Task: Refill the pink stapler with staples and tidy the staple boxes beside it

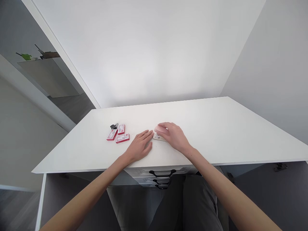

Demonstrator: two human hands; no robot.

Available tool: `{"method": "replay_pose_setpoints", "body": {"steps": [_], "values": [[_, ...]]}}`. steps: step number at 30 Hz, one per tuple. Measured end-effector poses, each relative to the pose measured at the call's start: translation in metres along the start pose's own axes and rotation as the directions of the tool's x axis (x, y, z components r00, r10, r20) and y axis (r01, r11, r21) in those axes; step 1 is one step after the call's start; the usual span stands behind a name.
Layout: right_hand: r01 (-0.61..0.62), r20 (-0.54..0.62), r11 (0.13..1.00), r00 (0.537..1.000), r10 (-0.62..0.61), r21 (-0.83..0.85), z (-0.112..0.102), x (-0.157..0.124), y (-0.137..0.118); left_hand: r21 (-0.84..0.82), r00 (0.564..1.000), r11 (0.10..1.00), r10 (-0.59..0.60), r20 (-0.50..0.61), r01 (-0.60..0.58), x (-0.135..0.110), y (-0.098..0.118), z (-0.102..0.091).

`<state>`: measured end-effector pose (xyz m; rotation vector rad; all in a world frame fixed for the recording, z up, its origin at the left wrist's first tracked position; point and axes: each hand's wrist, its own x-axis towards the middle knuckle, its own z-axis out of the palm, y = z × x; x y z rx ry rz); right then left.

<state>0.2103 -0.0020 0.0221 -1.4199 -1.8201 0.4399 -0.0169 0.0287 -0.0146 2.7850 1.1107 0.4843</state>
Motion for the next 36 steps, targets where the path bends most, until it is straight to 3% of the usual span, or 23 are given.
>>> {"method": "replay_pose_setpoints", "body": {"steps": [6,13,19,23,27,32,34,36], "values": [[-0.03,0.056,0.999,0.998,0.031,-0.016,0.009,-0.011,0.013,-0.009,1.0,1.0,0.006,-0.019,-0.006,-0.001,-0.002,0.001],[-0.131,0.068,0.991,0.989,0.133,-0.027,-0.013,-0.038,0.054,-0.021,0.999,1.0,-0.02,-0.044,0.02,-0.001,-0.002,0.001],[-0.212,0.036,0.976,0.976,0.213,-0.049,-0.025,-0.049,0.059,0.068,0.99,0.996,-0.057,-0.13,0.066,-0.001,0.003,-0.002],[-0.202,0.103,0.979,0.974,0.204,-0.03,-0.026,-0.049,0.055,0.171,0.961,0.973,-0.111,-0.255,0.158,-0.015,0.0,-0.008],[-0.241,0.124,0.966,0.966,0.229,0.092,-0.03,-0.049,0.052,0.247,0.913,0.916,-0.223,-0.34,0.316,-0.039,-0.011,-0.019],[-0.28,0.086,0.946,0.959,0.269,0.163,-0.032,-0.051,0.052,0.291,0.833,0.795,-0.429,-0.351,0.532,-0.062,-0.019,-0.03],[-0.281,0.076,0.945,0.959,0.271,0.171,-0.032,-0.051,0.053,0.287,0.831,0.792,-0.444,-0.335,0.538,-0.065,-0.017,-0.03],[-0.288,0.063,0.94,0.958,0.281,0.182,-0.031,-0.05,0.054,0.259,0.859,0.832,-0.414,-0.301,0.491,-0.065,-0.012,-0.029]]}}
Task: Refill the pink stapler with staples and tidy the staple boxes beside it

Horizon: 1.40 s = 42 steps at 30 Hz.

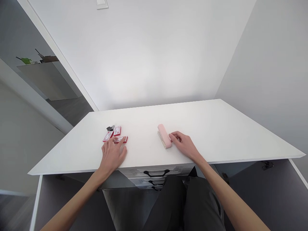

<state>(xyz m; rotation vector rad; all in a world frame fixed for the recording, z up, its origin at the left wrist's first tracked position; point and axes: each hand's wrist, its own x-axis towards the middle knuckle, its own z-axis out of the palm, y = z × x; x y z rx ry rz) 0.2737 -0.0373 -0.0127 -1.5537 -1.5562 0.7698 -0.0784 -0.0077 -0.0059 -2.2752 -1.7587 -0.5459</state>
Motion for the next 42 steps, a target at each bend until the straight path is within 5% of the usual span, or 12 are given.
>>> {"method": "replay_pose_setpoints", "body": {"steps": [8,17,22,26,30,36,42], "values": [[0.003,-0.007,0.999,1.0,-0.003,0.04,-0.002,0.001,-0.001,-0.362,0.908,0.857,0.415,0.06,-0.367,0.008,0.052,0.006],[0.085,0.114,0.995,0.989,-0.091,0.055,-0.005,0.0,-0.007,-0.506,0.805,0.73,0.583,0.109,-0.46,0.027,0.093,0.012],[0.063,0.076,0.996,0.995,-0.068,0.064,-0.005,0.002,-0.006,-0.41,0.883,0.817,0.466,0.053,-0.406,0.038,0.059,0.016],[0.045,0.053,0.997,0.997,-0.049,0.061,-0.005,0.003,-0.003,-0.179,0.986,0.97,0.153,-0.073,-0.164,0.05,0.007,0.023],[0.039,0.052,0.997,0.998,-0.042,0.062,-0.004,0.004,-0.001,-0.079,1.0,0.997,-0.006,-0.019,0.004,0.05,-0.025,0.021],[0.04,0.053,0.997,0.998,-0.044,0.072,-0.005,0.003,-0.003,-0.201,0.993,0.979,0.063,0.098,-0.042,0.038,-0.01,0.014],[0.036,0.044,0.997,0.998,-0.039,0.069,-0.003,0.004,0.001,-0.311,0.945,0.913,0.309,0.102,-0.265,0.028,0.025,0.005]]}}
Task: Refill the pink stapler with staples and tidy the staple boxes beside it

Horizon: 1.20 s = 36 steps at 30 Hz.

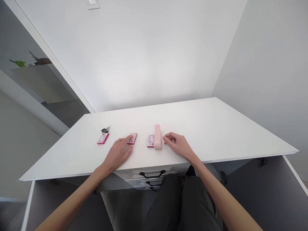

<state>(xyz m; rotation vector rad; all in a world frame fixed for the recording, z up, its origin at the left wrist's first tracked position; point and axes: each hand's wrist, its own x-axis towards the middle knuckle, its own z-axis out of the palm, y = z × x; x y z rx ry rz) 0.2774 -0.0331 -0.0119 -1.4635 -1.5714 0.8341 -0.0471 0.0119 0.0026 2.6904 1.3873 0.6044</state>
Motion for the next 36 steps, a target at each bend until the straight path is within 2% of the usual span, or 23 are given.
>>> {"method": "replay_pose_setpoints", "body": {"steps": [2,4,7,11,14,18,20,26,32,36], "values": [[0.006,-0.007,1.0,1.0,-0.006,0.003,0.001,0.001,0.002,-0.062,0.996,0.995,0.081,0.034,-0.078,0.003,0.006,-0.001],[0.011,-0.014,1.0,1.0,-0.011,0.002,0.001,0.001,0.002,-0.113,0.993,0.989,0.106,0.053,-0.099,0.007,0.007,0.0],[0.015,-0.018,1.0,1.0,-0.015,-0.004,0.001,0.001,0.002,-0.122,0.999,0.992,0.021,0.03,-0.018,0.015,0.003,0.007],[0.013,-0.018,1.0,1.0,-0.013,-0.008,0.0,0.0,0.0,-0.095,0.99,0.988,-0.125,-0.066,0.119,0.022,0.0,0.02],[0.017,-0.019,1.0,1.0,-0.017,-0.009,-0.001,0.0,0.0,-0.123,0.989,0.984,-0.137,-0.064,0.128,0.025,0.002,0.025],[0.024,-0.023,1.0,0.999,-0.024,-0.013,-0.001,0.0,0.001,-0.24,0.987,0.962,-0.146,-0.065,0.127,0.029,0.009,0.02],[0.025,-0.02,1.0,0.999,-0.025,-0.014,0.0,0.001,0.002,-0.319,0.992,0.943,-0.116,-0.041,0.097,0.031,0.017,0.015],[0.043,0.017,0.999,0.999,-0.042,-0.007,-0.001,0.0,0.0,-0.457,0.997,0.886,0.079,-0.005,-0.072,0.044,0.038,0.007],[0.042,0.059,0.999,0.997,-0.042,-0.007,-0.001,-0.001,-0.003,-0.494,0.982,0.865,0.16,0.101,-0.09,0.053,0.038,0.012],[0.065,0.075,0.997,0.995,-0.061,-0.044,-0.001,-0.002,-0.005,-0.502,0.979,0.861,0.165,0.116,-0.086,0.054,0.038,0.016]]}}
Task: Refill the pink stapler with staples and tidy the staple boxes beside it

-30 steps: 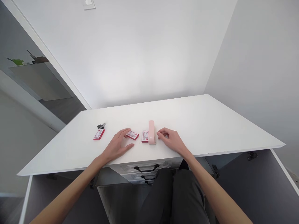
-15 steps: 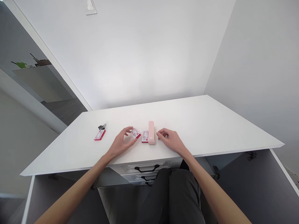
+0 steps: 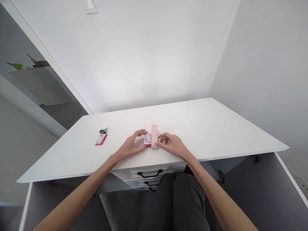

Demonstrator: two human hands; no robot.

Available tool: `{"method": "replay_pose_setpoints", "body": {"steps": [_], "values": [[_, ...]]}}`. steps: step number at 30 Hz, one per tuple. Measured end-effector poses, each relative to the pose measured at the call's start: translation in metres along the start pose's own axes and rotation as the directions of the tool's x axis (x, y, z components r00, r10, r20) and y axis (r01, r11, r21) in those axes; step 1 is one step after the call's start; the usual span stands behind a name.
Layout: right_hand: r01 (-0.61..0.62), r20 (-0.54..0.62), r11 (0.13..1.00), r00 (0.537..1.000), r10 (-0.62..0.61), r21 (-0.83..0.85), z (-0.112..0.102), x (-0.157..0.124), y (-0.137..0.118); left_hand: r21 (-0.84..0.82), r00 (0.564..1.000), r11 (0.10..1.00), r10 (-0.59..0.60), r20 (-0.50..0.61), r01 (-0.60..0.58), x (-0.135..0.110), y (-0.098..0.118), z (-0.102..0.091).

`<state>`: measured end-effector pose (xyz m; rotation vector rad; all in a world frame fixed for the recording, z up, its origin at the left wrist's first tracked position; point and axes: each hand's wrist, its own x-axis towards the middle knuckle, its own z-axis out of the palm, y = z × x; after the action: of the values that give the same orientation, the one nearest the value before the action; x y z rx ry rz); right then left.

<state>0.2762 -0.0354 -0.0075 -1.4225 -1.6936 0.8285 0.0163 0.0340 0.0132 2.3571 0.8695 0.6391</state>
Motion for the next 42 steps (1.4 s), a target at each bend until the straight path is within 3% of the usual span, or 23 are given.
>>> {"method": "replay_pose_setpoints", "body": {"steps": [7,25,27,30,33,35,38,42], "values": [[0.009,0.013,0.999,1.0,-0.008,-0.051,-0.002,0.0,-0.003,-0.037,0.983,0.983,-0.176,0.049,0.178,0.001,-0.005,0.003],[0.004,0.022,0.999,1.0,-0.003,-0.036,-0.002,0.0,-0.002,0.026,0.994,0.994,-0.103,-0.025,0.104,-0.007,-0.01,0.007],[0.003,0.018,0.999,1.0,-0.003,-0.033,-0.002,0.0,-0.002,0.077,0.992,0.991,-0.1,-0.075,0.105,-0.012,-0.016,0.001],[-0.001,0.018,1.0,1.0,0.002,-0.031,-0.001,0.0,-0.001,0.242,0.964,0.961,-0.067,-0.256,0.131,-0.028,-0.03,-0.018],[0.001,0.017,1.0,1.0,-0.001,-0.027,-0.001,0.0,-0.001,0.417,0.872,0.861,-0.061,-0.486,0.292,-0.051,-0.05,-0.045],[0.004,0.014,1.0,1.0,-0.004,-0.029,-0.001,-0.001,-0.001,0.46,0.812,0.768,-0.13,-0.569,0.446,-0.069,-0.061,-0.063],[0.006,0.013,0.999,1.0,-0.006,-0.036,-0.002,-0.001,-0.001,0.48,0.785,0.669,-0.266,-0.559,0.568,-0.092,-0.072,-0.08],[0.012,0.014,0.999,1.0,-0.012,-0.033,-0.001,-0.002,0.0,0.535,0.849,0.671,-0.305,-0.432,0.513,-0.105,-0.07,-0.082]]}}
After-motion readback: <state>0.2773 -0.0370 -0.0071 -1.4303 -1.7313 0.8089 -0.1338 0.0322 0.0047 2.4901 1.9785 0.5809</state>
